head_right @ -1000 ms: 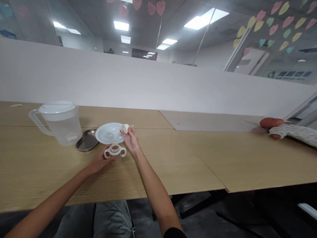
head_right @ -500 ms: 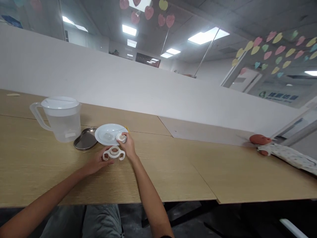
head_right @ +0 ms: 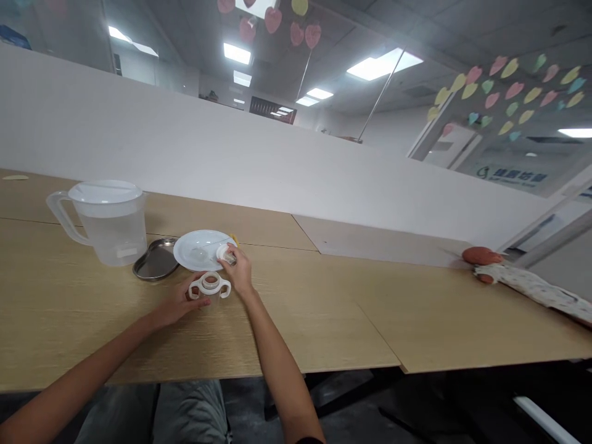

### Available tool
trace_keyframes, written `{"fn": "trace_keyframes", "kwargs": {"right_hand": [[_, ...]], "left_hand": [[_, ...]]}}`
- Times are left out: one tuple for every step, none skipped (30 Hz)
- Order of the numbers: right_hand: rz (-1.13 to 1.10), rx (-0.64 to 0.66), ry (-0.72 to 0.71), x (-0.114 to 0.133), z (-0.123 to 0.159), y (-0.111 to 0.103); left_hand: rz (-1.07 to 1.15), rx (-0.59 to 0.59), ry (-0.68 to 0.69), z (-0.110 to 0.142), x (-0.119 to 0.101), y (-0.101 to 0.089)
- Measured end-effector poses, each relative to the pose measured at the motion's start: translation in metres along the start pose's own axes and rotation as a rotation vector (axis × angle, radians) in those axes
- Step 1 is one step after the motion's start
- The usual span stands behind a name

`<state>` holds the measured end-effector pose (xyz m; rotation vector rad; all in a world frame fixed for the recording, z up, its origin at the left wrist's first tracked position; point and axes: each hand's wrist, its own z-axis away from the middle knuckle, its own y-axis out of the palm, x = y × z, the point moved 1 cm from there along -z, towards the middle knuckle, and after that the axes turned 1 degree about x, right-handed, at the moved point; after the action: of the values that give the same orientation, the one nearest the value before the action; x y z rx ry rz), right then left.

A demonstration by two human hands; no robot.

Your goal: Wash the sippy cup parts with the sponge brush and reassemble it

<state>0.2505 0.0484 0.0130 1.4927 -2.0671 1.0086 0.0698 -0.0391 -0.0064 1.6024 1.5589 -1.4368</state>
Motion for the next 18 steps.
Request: {"fn": "trace_keyframes", "kwargs": {"right_hand": [[0.003, 0.002, -0.013, 0.002, 0.0, 0.0], [0.009, -0.001, -0.028, 0.003, 0.0, -0.001], [0.019, -0.008, -0.044, 0.004, 0.0, -0.001], [0.031, -0.017, -0.059, 0.005, 0.0, -0.002], [0.044, -0.027, -0.071, 0.005, 0.0, -0.002], [0.055, -0.034, -0.079, 0.005, 0.0, -0.002], [0.065, -0.036, -0.084, 0.005, 0.0, -0.002], [0.073, -0.031, -0.084, 0.004, -0.001, -0.002], [0.08, -0.024, -0.081, 0.002, -0.001, -0.002], [0.086, -0.018, -0.075, 0.001, -0.001, -0.001], [0.091, -0.013, -0.065, -0.001, -0.001, -0.001], [0.094, -0.011, -0.054, -0.002, -0.001, 0.0], [0.094, -0.011, -0.041, -0.004, -0.001, 0.0], [0.092, -0.011, -0.031, -0.005, -0.001, 0.001], [0.091, -0.011, -0.024, -0.005, -0.001, 0.001], [0.091, -0.008, -0.023, -0.006, -0.001, 0.002], [0.091, -0.004, -0.024, -0.006, -0.001, 0.002], [0.093, 0.001, -0.028, -0.006, -0.001, 0.002]], "left_hand": [[-0.003, 0.012, -0.016, 0.0, 0.0, 0.0], [-0.005, 0.023, -0.03, 0.0, -0.001, 0.0], [-0.004, 0.032, -0.039, 0.0, -0.002, 0.0], [0.002, 0.034, -0.041, 0.0, -0.003, 0.0], [0.011, 0.037, -0.042, 0.0, -0.005, 0.0], [0.02, 0.039, -0.043, 0.0, -0.006, 0.0], [0.029, 0.041, -0.045, 0.0, -0.007, 0.0], [0.037, 0.041, -0.043, 0.0, -0.008, 0.0], [0.044, 0.041, -0.038, 0.0, -0.009, 0.0], [0.049, 0.042, -0.03, 0.0, -0.009, 0.0], [0.053, 0.042, -0.023, 0.0, -0.009, 0.0], [0.053, 0.039, -0.016, 0.0, -0.008, 0.0], [0.049, 0.038, -0.013, 0.0, -0.007, 0.0], [0.042, 0.036, -0.017, 0.0, -0.006, 0.0], [0.032, 0.036, -0.025, 0.0, -0.005, 0.0], [0.022, 0.034, -0.034, 0.0, -0.004, -0.001], [0.013, 0.034, -0.041, 0.0, -0.003, -0.001], [0.006, 0.035, -0.045, 0.0, -0.003, -0.001]]}}
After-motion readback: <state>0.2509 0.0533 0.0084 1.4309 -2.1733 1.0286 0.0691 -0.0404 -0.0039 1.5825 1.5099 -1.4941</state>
